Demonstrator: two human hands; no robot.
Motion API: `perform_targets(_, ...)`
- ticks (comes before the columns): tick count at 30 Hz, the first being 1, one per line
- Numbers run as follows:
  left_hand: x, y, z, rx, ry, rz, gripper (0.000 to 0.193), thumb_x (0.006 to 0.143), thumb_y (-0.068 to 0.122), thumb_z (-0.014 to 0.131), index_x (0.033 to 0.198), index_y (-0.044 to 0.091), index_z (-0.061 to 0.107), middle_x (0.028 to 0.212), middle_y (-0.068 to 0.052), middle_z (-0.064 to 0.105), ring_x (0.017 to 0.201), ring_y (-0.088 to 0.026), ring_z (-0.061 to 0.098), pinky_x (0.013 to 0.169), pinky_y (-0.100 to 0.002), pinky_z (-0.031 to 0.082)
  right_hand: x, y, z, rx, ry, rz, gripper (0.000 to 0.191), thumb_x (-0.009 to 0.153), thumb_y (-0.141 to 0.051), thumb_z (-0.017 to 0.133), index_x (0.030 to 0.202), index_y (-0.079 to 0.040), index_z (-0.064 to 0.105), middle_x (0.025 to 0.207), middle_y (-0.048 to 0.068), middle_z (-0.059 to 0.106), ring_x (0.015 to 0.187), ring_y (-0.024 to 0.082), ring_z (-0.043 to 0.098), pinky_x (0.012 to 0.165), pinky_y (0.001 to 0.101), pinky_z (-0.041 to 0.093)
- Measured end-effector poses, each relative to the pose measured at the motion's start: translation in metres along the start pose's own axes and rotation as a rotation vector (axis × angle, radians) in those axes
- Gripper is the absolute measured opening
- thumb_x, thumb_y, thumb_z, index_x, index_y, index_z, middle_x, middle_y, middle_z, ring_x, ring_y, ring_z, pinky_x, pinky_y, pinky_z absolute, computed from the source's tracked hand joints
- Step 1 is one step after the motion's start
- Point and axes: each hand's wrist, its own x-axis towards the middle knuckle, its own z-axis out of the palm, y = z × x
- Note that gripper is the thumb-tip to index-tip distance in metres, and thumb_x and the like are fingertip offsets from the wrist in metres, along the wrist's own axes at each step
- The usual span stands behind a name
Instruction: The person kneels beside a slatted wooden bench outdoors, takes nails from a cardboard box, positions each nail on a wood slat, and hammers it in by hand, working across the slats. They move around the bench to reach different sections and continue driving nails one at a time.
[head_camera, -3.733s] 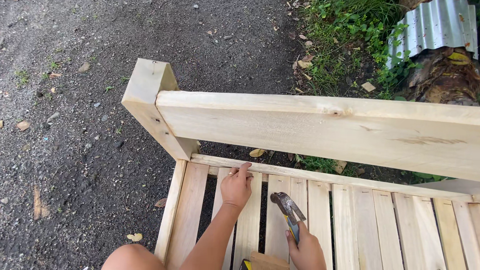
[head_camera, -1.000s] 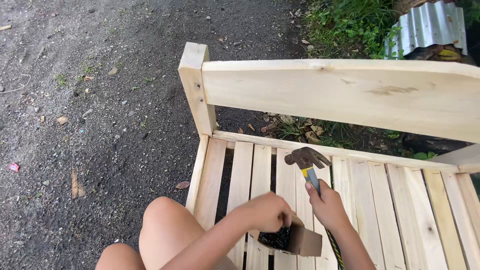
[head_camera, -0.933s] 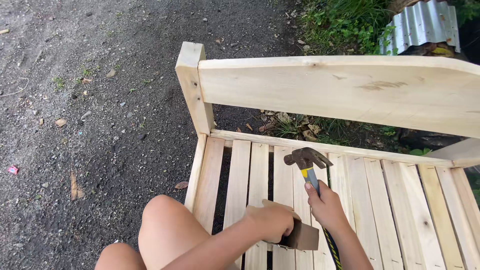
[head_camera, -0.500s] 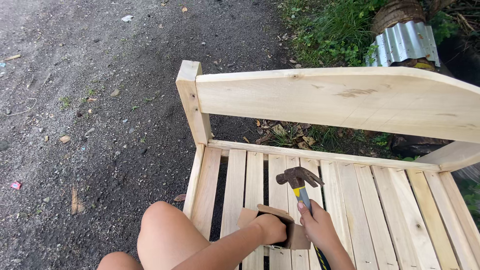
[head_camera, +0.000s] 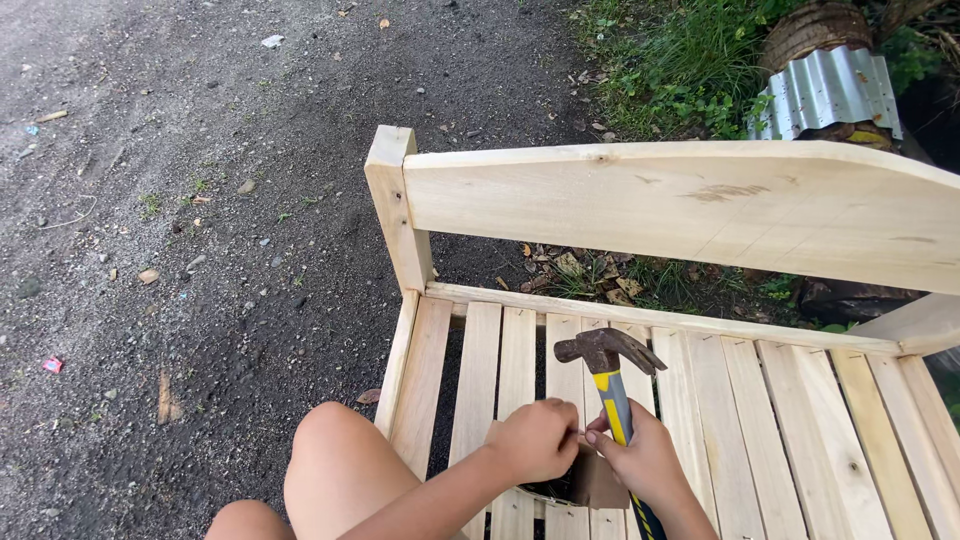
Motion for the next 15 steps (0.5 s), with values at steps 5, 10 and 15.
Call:
perform_targets(5,-0.005,0.002,-0.007,-0.494,0.167,-0.263,0.009,0.088,0.01,0.066,0.091,0.001,0.069,0.08,-0.013,0.072,0.068,-0.025,0.071,0.063,-0.038,0.057,0.012,-0.006,0.014,0.119,-0.022,-0.05,0.021,0.082,-0.001,0.077,0.097,0.0,0.062,0.072,0.006,0.066,0.042,0.011,0.05,0.038,0.0301,0.039)
perform_targets(10,0.004,-0.01,0.0,-0.778,0.225,-0.383,0.009,0.086,0.008,0.07,0.087,-0.001,0.07,0.074,-0.006,0.071,0.057,-0.01,0.066,0.053,-0.029,0.054,0.025,-0.024,0.018,0.102,-0.038,-0.079,0.023,0.08,0.0,0.075,0.097,-0.003,0.06,0.075,0.006,0.068,0.04,0.013,0.051,0.036,0.0311,0.04)
perform_targets(15,0.012,-0.041,-0.001,-0.785,0.417,-0.426,0.011,0.079,0.002,0.079,0.078,-0.006,0.072,0.07,-0.008,0.073,0.06,-0.008,0.065,0.055,-0.024,0.053,0.042,-0.037,0.017,-0.006,-0.086,-0.076,0.022,0.082,-0.004,0.079,0.094,0.0,0.061,0.069,0.006,0.063,0.041,0.012,0.052,0.038,0.0303,0.042)
